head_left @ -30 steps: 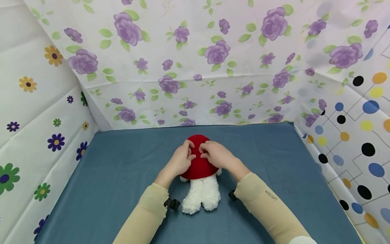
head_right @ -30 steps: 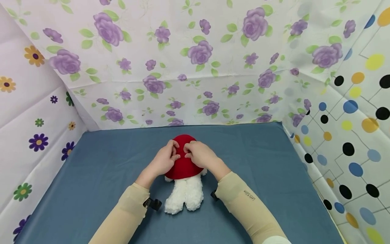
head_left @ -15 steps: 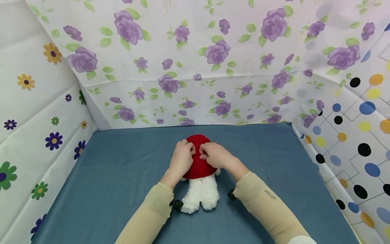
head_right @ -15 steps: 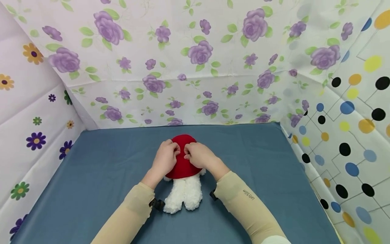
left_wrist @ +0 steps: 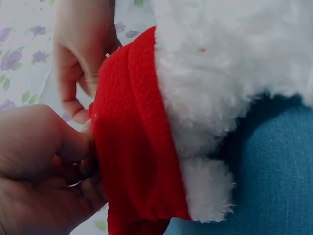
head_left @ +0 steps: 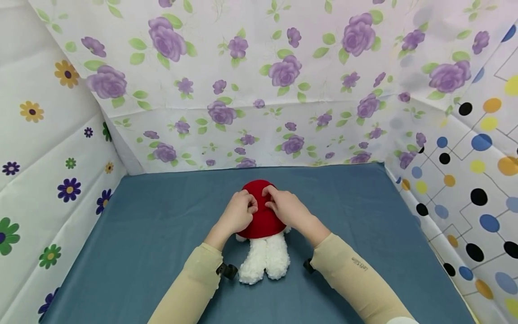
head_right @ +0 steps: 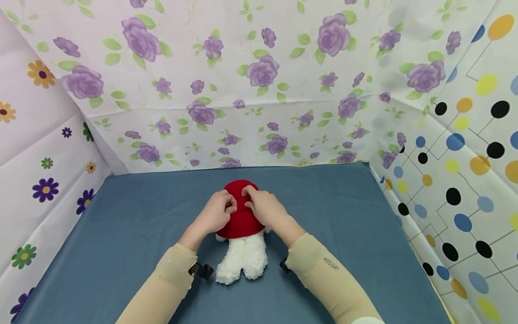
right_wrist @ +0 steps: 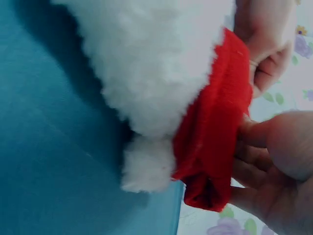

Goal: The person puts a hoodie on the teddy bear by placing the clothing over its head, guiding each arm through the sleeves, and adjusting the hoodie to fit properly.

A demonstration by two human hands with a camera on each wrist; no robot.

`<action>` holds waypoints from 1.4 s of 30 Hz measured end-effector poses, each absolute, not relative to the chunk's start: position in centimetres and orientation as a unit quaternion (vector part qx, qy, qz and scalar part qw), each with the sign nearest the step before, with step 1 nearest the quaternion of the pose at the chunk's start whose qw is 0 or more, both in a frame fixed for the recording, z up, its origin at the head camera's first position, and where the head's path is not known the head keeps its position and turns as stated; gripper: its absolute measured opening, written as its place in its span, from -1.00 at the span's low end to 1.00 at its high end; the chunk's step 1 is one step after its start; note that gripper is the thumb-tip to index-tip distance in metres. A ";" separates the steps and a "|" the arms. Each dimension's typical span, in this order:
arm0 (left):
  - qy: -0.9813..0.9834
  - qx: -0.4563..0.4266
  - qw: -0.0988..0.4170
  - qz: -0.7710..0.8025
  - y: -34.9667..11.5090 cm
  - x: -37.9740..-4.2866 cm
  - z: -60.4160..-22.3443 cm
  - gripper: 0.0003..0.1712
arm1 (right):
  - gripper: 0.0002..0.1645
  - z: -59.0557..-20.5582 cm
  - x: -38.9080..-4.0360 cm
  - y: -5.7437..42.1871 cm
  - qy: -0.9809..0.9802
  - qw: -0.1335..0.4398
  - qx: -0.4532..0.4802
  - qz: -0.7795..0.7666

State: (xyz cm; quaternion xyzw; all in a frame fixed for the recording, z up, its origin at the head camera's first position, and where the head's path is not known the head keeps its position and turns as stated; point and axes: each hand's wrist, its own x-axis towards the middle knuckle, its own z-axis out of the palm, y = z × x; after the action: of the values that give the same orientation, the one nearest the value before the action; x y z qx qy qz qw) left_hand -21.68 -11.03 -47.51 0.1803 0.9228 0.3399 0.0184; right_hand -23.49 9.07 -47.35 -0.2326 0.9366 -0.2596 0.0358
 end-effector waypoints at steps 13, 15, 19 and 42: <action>0.913 0.191 0.049 0.357 -10.2 -21.5 -48.0 -0.79 | -0.85 -47.2 -23.2 9.7 0.940 0.019 -0.248 -0.234; 0.913 0.186 0.043 0.360 -10.0 -21.5 -48.0 -0.84 | -0.81 -47.0 -23.3 10.1 0.933 0.045 -0.257 -0.247; 0.909 0.180 0.033 0.374 -9.8 -21.6 -48.0 -0.85 | -0.79 -46.7 -23.4 10.7 0.923 0.092 -0.263 -0.264; 0.941 0.157 -0.135 0.267 -10.7 -20.5 -48.0 -0.85 | -0.78 -48.0 -22.9 8.9 0.940 -0.037 -0.233 -0.247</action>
State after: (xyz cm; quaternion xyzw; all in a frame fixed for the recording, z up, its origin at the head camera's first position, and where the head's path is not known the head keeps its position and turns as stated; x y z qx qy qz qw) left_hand -20.55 -10.67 -47.99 0.1572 0.9412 0.2672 -0.1345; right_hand -22.94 8.90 -47.98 -0.2333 0.9398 -0.2468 -0.0372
